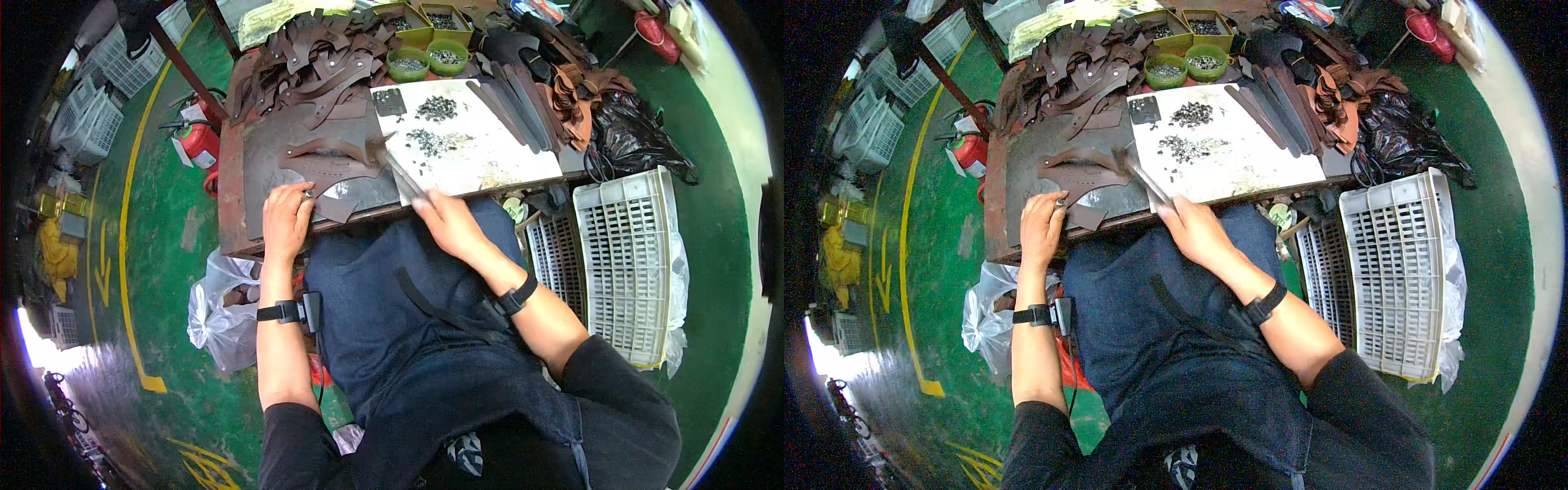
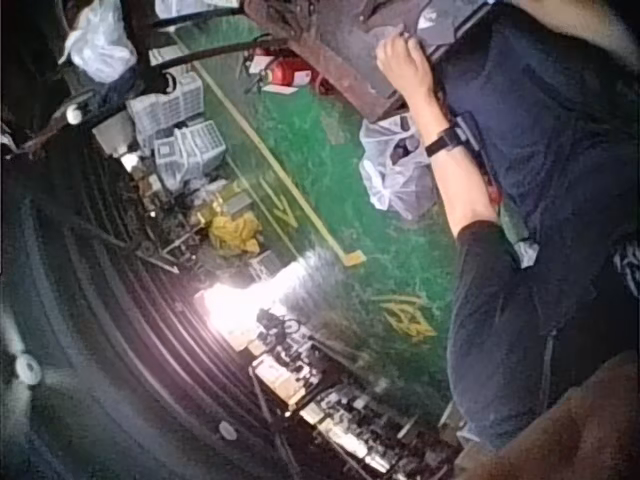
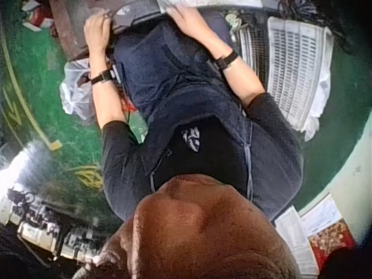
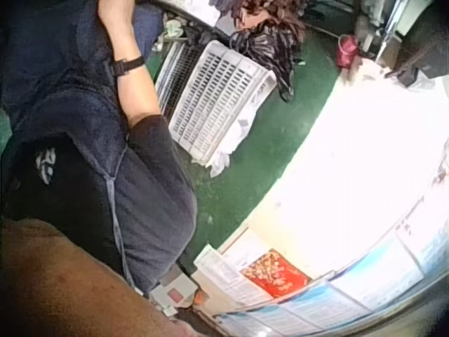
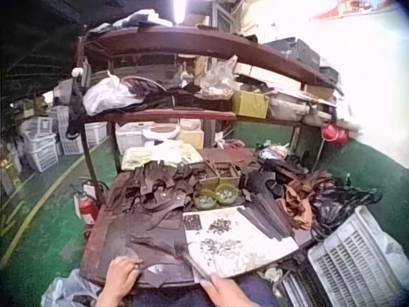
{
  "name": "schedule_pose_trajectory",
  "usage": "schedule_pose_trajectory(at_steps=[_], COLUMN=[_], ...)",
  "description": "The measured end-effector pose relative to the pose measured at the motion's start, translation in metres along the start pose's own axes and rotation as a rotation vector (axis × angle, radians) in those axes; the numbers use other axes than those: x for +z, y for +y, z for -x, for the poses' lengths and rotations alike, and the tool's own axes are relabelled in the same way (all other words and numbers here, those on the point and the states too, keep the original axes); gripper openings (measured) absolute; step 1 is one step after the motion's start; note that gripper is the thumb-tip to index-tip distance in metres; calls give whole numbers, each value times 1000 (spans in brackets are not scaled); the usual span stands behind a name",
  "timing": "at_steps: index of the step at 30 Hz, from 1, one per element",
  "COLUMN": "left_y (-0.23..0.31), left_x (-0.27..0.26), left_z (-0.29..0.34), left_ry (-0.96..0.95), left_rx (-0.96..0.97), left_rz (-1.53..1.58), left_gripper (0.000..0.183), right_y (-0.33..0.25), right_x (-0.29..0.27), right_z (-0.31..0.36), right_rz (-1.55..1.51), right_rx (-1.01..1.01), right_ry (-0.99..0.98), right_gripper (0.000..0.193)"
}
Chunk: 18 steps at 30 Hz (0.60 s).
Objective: Hammering leather components on a metal block to flatten or prepare them for assembly in a shoe factory.
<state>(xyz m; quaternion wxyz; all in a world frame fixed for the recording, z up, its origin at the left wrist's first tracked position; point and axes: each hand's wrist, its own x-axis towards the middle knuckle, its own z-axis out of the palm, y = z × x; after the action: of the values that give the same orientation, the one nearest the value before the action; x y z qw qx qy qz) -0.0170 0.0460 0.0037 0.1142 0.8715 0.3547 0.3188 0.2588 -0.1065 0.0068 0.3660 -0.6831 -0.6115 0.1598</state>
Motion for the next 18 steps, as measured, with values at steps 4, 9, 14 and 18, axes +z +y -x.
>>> schedule_pose_trajectory(at_steps=[4,9,14,18], left_y=[-6,-5,-8,-10], left_x=[-3,-7,-3,-4], left_z=[6,6,3,6], left_ry=[15,32,63,18], left_rx=[-37,-36,-48,-61], left_rz=[-8,33,28,58], left_gripper=[21,22,23,25], right_y=[-37,-138,-113,-74], right_x=[-17,-65,39,60], right_z=[-11,-58,-101,-102], right_rz=[-306,-808,-362,-175], right_rx=[256,-215,-262,-62], right_ry=[-48,45,111,-218], right_gripper=[39,35,35,39])
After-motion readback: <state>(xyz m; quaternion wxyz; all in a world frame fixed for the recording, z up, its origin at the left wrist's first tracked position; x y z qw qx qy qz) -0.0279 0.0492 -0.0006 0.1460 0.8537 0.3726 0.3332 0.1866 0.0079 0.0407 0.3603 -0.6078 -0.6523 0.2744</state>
